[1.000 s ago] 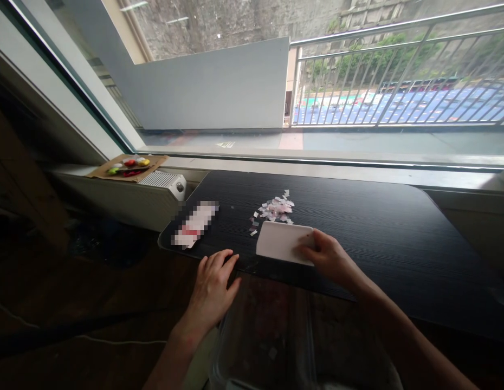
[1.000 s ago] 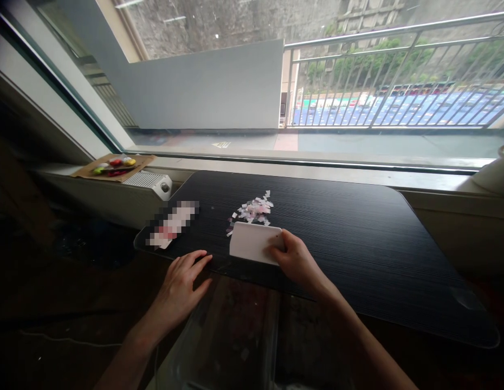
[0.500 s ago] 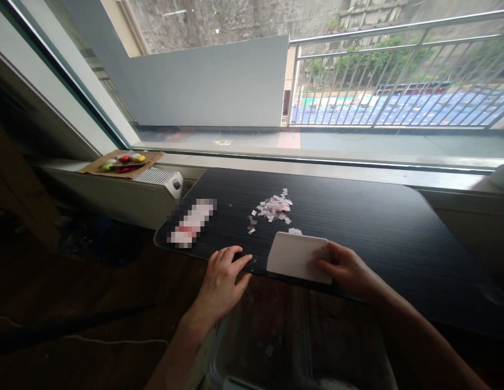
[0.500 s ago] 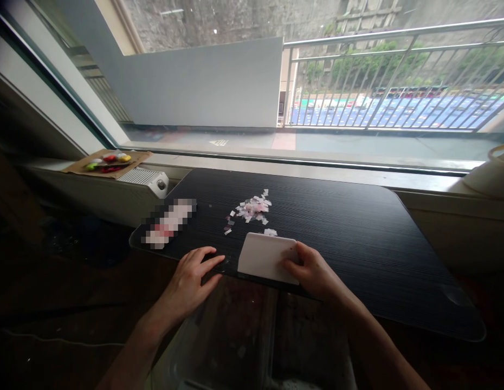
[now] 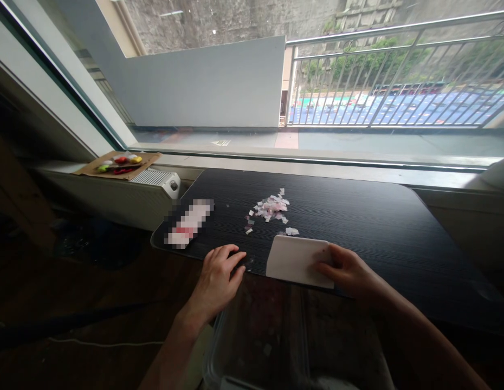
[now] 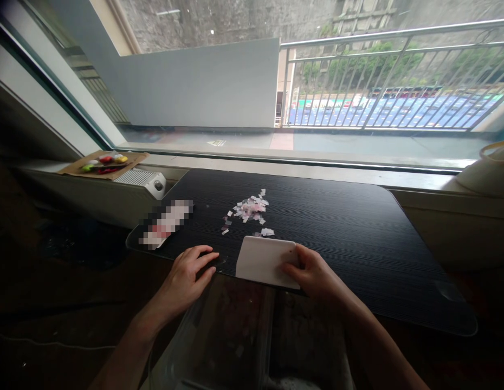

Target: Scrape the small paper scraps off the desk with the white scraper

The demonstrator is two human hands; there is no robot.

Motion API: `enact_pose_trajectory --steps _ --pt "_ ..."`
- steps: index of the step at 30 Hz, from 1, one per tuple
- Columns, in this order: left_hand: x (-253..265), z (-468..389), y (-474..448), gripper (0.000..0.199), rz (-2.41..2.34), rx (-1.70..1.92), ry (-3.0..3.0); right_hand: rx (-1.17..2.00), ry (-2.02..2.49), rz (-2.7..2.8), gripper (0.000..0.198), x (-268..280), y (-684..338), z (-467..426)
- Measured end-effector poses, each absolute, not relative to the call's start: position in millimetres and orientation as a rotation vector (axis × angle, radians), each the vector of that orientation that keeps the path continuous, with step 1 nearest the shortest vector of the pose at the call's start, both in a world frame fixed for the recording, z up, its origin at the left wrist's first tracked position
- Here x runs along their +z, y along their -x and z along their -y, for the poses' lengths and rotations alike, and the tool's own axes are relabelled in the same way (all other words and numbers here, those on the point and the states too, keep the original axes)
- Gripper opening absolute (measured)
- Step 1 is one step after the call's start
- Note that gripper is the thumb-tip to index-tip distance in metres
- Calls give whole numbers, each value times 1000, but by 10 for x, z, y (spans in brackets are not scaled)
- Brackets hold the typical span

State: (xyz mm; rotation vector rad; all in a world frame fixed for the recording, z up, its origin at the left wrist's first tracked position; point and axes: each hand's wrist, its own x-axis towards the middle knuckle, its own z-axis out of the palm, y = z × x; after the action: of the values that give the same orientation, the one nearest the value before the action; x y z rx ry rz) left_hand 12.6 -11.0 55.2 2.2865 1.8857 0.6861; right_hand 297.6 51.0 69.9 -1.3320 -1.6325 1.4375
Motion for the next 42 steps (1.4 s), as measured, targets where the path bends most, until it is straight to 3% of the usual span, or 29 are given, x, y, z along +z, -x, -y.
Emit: enact_pose_trajectory --steps 15,37,42 --pt "375 -540 -144 20 -2130 881 -2233 1319 1373 1783 16 613 -3122 -300" --pt "397 -544 -149 14 -2076 1163 -2220 1076 1440 1477 30 570 -3143 -377" --pt "386 -343 -133 13 -1991 1146 -2242 1031 1350 1471 23 741 -3107 -125"
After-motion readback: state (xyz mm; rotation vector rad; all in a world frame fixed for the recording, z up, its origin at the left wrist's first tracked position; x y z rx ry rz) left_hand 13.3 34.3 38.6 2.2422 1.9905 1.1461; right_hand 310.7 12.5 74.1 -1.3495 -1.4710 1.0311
